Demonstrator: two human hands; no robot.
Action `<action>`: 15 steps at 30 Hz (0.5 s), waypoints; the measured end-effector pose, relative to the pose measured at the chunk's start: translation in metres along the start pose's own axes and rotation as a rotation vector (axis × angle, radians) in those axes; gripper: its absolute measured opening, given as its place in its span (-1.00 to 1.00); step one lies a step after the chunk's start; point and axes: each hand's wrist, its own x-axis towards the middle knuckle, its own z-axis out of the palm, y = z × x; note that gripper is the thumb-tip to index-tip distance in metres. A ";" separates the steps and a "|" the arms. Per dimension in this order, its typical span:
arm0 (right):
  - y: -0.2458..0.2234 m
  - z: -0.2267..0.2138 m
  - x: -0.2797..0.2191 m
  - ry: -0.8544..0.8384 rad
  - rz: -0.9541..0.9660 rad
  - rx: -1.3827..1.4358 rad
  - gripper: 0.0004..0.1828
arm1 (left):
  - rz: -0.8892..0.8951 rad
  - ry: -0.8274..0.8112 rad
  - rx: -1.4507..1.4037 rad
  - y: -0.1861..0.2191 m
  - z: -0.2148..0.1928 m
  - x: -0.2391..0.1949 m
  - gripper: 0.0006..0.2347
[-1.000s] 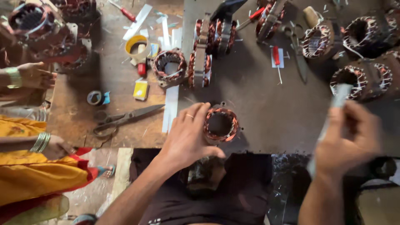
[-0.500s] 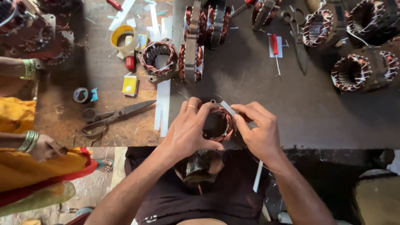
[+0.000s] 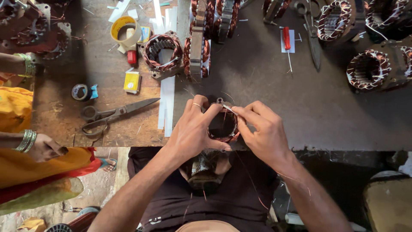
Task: The person winds copper wire through the internal slots of a motor stator and secures the coils with white strips.
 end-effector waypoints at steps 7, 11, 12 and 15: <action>-0.003 -0.010 0.011 -0.120 -0.126 -0.138 -0.68 | -0.004 0.020 -0.029 0.003 -0.001 -0.002 -0.07; -0.003 -0.019 0.017 -0.213 -0.090 -0.102 -0.67 | 0.000 -0.015 -0.009 0.006 -0.005 -0.002 -0.13; -0.003 -0.022 0.019 -0.245 -0.056 -0.086 -0.65 | 0.010 -0.004 -0.017 0.006 -0.006 -0.002 -0.13; 0.003 -0.028 0.021 -0.333 0.010 -0.040 -0.61 | 0.018 -0.006 -0.006 0.006 -0.006 0.000 -0.14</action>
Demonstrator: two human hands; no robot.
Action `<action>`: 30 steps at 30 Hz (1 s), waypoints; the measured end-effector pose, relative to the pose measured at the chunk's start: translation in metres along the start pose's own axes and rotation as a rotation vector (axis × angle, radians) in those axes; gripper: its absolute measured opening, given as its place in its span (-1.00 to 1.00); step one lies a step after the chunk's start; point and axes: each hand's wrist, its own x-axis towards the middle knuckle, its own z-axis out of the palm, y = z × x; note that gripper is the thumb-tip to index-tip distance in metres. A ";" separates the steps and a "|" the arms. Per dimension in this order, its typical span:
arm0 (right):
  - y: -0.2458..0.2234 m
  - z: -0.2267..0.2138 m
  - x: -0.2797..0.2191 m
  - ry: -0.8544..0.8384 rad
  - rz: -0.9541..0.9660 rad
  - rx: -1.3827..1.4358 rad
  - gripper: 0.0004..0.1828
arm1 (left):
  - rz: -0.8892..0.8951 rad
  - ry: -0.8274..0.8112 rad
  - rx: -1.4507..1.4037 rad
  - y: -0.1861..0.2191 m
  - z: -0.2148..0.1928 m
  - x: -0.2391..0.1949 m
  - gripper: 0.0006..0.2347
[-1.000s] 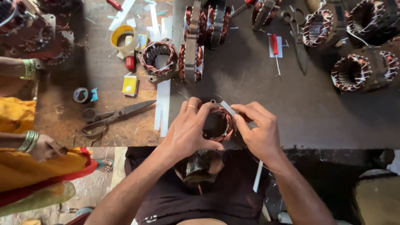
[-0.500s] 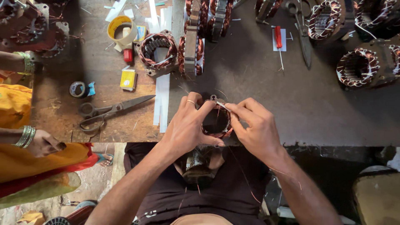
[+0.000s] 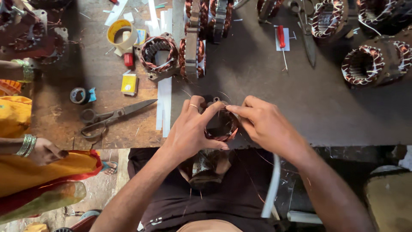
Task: The person winds copper wire through the internal slots of a motor stator and secures the coils with white strips.
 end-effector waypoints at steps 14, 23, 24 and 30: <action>0.008 0.035 -0.032 0.308 0.103 0.129 -0.68 | -0.158 0.138 0.017 0.025 0.017 -0.013 -0.17; 0.003 0.020 -0.032 0.195 -0.034 -0.052 -0.63 | 0.151 0.089 0.153 0.023 -0.015 -0.009 -0.11; 0.004 0.017 -0.029 0.179 -0.036 -0.048 -0.64 | 0.205 0.113 0.124 0.023 -0.012 -0.007 -0.16; 0.004 0.004 -0.013 0.041 0.012 -0.093 -0.74 | 0.238 0.206 -0.075 0.017 0.012 -0.004 -0.72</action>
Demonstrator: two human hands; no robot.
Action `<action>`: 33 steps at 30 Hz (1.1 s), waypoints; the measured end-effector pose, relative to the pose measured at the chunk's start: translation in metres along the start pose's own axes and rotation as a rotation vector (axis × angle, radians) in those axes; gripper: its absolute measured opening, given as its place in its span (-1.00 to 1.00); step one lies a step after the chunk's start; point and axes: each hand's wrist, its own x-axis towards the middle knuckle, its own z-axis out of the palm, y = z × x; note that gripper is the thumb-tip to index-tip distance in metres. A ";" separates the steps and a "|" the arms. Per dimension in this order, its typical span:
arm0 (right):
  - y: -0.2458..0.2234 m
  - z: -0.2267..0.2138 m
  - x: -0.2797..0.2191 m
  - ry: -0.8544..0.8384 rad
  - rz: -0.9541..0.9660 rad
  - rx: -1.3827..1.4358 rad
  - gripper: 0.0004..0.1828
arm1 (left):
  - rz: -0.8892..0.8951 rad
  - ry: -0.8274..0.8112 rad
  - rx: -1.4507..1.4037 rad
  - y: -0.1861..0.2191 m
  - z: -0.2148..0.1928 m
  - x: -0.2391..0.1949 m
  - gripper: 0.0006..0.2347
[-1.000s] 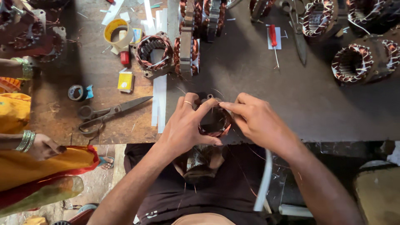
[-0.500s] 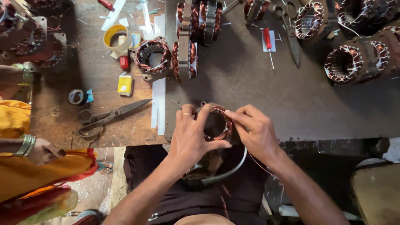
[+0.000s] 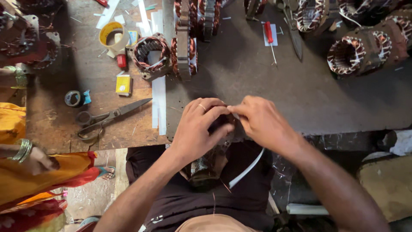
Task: The person winds copper wire through the internal slots of a motor stator and secures the coils with white strips.
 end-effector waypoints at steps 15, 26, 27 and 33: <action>-0.019 -0.015 0.011 -0.235 0.258 0.155 -0.58 | -0.277 -0.036 -0.263 0.001 -0.019 0.000 -0.61; -0.020 0.011 -0.025 -0.183 0.575 0.655 -0.24 | -0.018 -0.190 0.083 -0.009 0.004 -0.009 -0.34; -0.020 0.012 -0.025 -0.177 0.565 0.659 -0.23 | -0.007 -0.184 0.091 -0.010 0.005 -0.009 -0.33; -0.022 0.009 -0.023 -0.216 0.553 0.575 -0.18 | -0.008 -0.189 0.114 -0.011 0.008 -0.013 -0.32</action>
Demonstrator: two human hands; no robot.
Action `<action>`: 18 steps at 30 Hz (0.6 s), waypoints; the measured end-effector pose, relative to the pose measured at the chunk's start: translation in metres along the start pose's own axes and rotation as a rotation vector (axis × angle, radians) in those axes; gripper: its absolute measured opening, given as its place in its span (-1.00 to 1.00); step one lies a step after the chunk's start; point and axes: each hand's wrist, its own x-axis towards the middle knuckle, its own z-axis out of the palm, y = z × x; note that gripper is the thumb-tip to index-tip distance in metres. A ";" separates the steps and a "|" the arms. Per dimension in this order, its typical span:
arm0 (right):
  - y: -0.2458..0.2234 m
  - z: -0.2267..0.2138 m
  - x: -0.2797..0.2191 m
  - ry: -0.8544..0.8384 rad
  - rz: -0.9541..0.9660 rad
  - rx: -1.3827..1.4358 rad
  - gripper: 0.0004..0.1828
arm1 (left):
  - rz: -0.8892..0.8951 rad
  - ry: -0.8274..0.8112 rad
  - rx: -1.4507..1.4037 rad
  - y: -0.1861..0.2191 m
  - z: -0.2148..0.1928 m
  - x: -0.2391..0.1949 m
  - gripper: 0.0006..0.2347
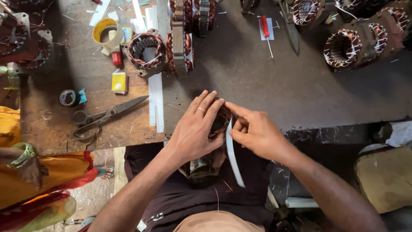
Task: The person winds copper wire through the internal slots of a motor stator and secures the coils with white strips.
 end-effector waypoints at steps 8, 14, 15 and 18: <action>0.016 0.033 -0.006 0.215 -0.055 0.208 -0.30 | 0.085 -0.015 0.005 -0.007 -0.009 0.005 -0.22; 0.024 0.023 0.007 0.472 -0.173 0.019 -0.53 | 0.048 -0.194 -0.060 -0.012 -0.037 0.026 -0.18; 0.025 0.015 0.011 0.487 -0.199 0.026 -0.58 | -0.022 -0.193 -0.037 -0.006 -0.037 0.025 -0.17; 0.024 0.003 0.018 0.489 -0.302 -0.066 -0.79 | -0.138 -0.148 -0.031 0.009 -0.033 0.019 -0.16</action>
